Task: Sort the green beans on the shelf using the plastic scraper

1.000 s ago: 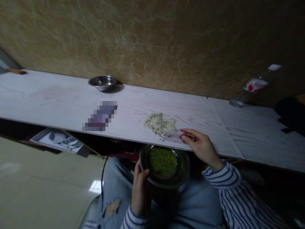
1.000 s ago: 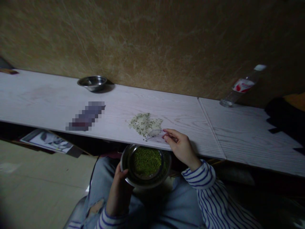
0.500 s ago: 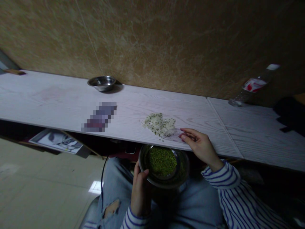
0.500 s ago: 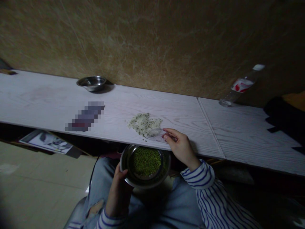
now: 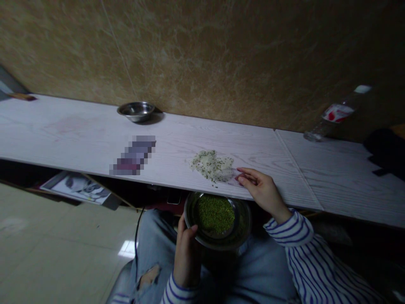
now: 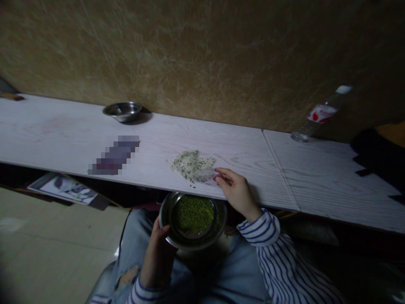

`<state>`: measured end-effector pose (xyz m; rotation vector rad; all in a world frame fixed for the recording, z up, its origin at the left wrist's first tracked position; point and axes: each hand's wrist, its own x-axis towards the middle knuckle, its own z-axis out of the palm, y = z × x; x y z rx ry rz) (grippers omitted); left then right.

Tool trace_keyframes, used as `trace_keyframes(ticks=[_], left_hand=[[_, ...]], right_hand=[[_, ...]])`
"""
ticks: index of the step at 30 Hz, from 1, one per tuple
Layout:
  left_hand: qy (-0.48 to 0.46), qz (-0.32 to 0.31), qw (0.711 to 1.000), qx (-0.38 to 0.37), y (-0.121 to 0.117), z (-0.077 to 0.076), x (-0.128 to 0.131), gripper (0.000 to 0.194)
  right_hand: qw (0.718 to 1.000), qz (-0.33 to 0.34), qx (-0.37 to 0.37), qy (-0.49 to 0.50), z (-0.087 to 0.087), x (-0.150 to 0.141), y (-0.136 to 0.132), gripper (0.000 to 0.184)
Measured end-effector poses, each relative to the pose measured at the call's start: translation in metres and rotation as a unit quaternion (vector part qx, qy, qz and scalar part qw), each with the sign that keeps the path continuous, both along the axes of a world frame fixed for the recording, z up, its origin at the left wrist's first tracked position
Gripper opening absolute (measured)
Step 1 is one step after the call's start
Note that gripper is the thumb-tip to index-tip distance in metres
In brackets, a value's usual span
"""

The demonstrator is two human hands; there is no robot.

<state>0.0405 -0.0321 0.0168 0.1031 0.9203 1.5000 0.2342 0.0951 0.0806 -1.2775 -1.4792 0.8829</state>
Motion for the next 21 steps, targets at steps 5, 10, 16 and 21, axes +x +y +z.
trace_keyframes(ticks=[5, 10, 16, 21], left_hand=[[-0.003, 0.004, 1.0, -0.002, 0.002, 0.0, 0.0, 0.061], [-0.004, 0.005, 1.0, 0.004, 0.001, 0.003, -0.001, 0.057], [-0.007, 0.013, 1.0, 0.0, 0.0, 0.008, 0.0, 0.056], [0.008, 0.028, 1.0, 0.001, 0.003, 0.01, -0.002, 0.058]], right_hand=[[1.0, 0.011, 0.002, -0.01, 0.001, 0.0, -0.002, 0.03], [1.0, 0.014, -0.006, -0.01, 0.002, 0.0, -0.003, 0.032], [1.0, 0.024, -0.006, -0.014, 0.003, -0.005, -0.002, 0.031], [0.999, 0.034, -0.013, -0.013, 0.003, -0.011, -0.004, 0.031]])
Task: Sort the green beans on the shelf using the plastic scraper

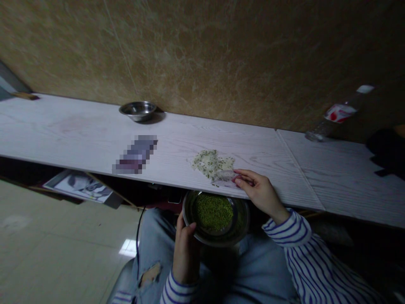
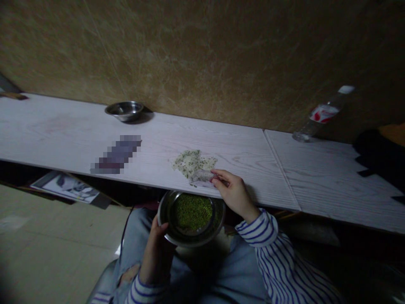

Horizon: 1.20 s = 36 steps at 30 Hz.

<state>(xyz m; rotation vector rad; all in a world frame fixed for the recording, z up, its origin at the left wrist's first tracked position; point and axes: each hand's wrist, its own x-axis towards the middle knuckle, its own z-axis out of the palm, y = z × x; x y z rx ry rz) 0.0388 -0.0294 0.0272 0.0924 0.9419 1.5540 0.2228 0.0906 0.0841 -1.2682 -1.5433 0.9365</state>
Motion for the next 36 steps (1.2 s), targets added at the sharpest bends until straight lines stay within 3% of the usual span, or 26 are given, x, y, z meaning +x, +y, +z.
trace_keyframes(ticks=[7, 13, 20, 29, 36], left_hand=[[0.012, 0.007, 1.0, 0.009, 0.0, -0.003, -0.005, 0.06], [0.019, 0.004, 1.0, 0.003, 0.0, -0.005, -0.005, 0.064], [0.032, -0.01, 0.999, 0.0, -0.003, -0.001, -0.005, 0.062], [0.003, -0.016, 1.0, 0.004, 0.0, -0.011, -0.006, 0.064], [0.01, -0.022, 1.0, -0.004, -0.001, -0.013, -0.008, 0.067]], right_hand=[[1.0, 0.015, -0.007, -0.011, 0.006, 0.005, -0.012, 0.031], [0.999, -0.042, 0.014, -0.002, 0.003, 0.011, -0.011, 0.035], [0.999, -0.012, 0.041, -0.013, -0.002, -0.004, 0.004, 0.026], [0.996, -0.034, 0.075, -0.026, -0.008, -0.003, 0.034, 0.026], [0.996, -0.047, 0.066, 0.025, -0.007, 0.002, 0.033, 0.033]])
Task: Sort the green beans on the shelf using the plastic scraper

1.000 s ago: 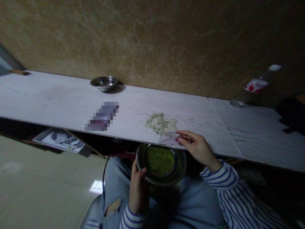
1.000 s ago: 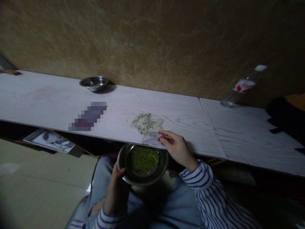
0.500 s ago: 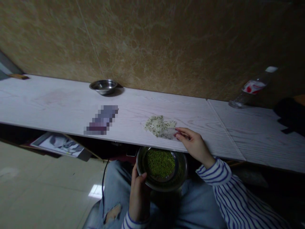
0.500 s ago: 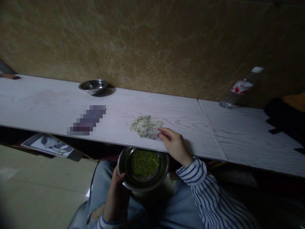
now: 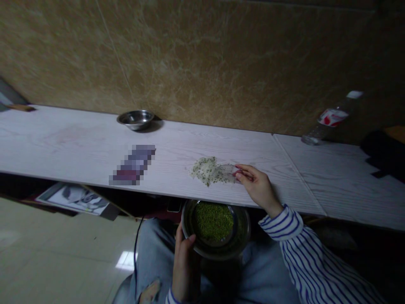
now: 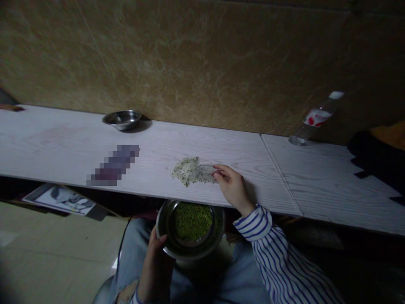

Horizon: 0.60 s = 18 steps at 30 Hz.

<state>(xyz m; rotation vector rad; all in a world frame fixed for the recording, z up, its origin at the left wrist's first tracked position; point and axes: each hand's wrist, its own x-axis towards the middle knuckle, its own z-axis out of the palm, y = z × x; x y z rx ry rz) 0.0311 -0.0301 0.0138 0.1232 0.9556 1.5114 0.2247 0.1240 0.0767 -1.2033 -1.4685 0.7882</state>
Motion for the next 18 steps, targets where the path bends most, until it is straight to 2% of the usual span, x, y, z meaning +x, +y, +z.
trace_keyframes(ticks=[8, 18], left_hand=[[0.007, 0.0, 1.0, 0.011, 0.0, 0.0, 0.001, 0.064], [0.011, 0.001, 1.0, 0.003, 0.0, 0.001, 0.002, 0.066]], right_hand=[[1.0, 0.023, -0.003, -0.005, 0.002, -0.015, -0.023, 0.028], [0.998, 0.051, -0.006, -0.038, 0.008, -0.02, -0.02, 0.026]])
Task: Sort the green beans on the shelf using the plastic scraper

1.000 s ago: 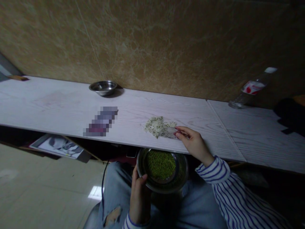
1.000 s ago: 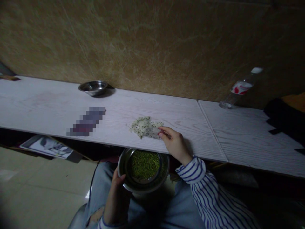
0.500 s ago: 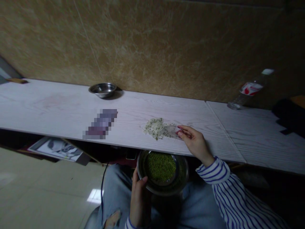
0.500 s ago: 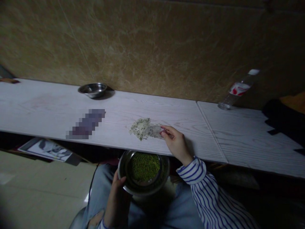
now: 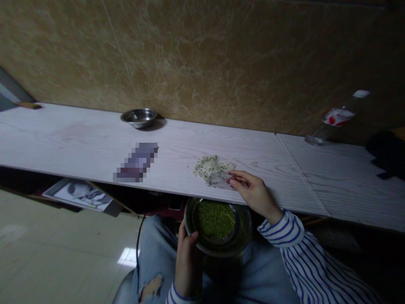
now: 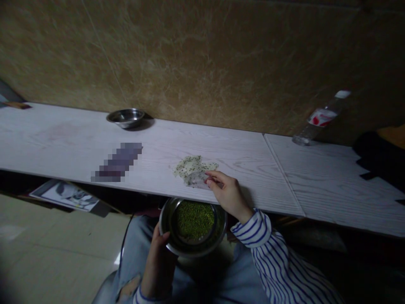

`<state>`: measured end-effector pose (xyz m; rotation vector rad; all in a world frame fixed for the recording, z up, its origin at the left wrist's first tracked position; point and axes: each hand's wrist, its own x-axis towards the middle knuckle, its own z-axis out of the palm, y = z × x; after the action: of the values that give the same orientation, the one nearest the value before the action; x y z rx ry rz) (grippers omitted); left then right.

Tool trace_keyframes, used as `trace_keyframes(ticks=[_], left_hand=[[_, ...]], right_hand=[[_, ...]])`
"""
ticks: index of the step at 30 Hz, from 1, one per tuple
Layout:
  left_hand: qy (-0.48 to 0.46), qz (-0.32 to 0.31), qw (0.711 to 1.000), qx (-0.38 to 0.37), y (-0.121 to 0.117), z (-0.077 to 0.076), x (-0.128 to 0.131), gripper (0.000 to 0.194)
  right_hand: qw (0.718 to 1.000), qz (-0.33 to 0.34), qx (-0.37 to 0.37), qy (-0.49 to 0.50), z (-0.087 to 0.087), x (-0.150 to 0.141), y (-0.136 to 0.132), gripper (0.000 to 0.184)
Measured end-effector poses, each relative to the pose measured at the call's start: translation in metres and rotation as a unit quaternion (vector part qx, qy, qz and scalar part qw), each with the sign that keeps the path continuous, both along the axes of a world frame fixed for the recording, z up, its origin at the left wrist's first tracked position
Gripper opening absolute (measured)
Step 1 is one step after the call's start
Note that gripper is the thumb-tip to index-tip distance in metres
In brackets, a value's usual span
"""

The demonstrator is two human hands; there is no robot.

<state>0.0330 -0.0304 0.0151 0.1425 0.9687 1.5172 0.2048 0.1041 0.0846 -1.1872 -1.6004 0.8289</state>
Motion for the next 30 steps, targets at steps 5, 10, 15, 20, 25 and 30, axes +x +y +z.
trace_keyframes(ticks=[5, 10, 15, 20, 25, 30], left_hand=[[-0.008, 0.002, 1.0, 0.012, 0.001, 0.006, 0.002, 0.061], [-0.02, 0.004, 1.0, 0.014, 0.001, 0.004, 0.001, 0.062], [-0.023, 0.003, 1.0, 0.014, 0.0, -0.002, -0.002, 0.065], [-0.023, 0.0, 1.0, 0.009, 0.0, -0.002, -0.003, 0.068], [-0.014, 0.005, 1.0, 0.014, 0.0, 0.003, -0.001, 0.067], [-0.005, 0.0, 1.0, 0.01, -0.001, 0.002, -0.002, 0.065]], right_hand=[[1.0, -0.012, -0.004, -0.013, -0.003, -0.004, -0.002, 0.026], [0.999, -0.05, 0.001, -0.001, -0.009, 0.002, 0.006, 0.028], [0.998, -0.064, 0.012, 0.014, -0.006, 0.01, 0.01, 0.028], [0.998, -0.067, 0.019, 0.007, -0.003, 0.013, 0.013, 0.029], [0.998, -0.068, 0.011, 0.005, -0.005, 0.011, 0.012, 0.03], [0.999, -0.045, 0.004, -0.001, 0.0, 0.013, 0.004, 0.028]])
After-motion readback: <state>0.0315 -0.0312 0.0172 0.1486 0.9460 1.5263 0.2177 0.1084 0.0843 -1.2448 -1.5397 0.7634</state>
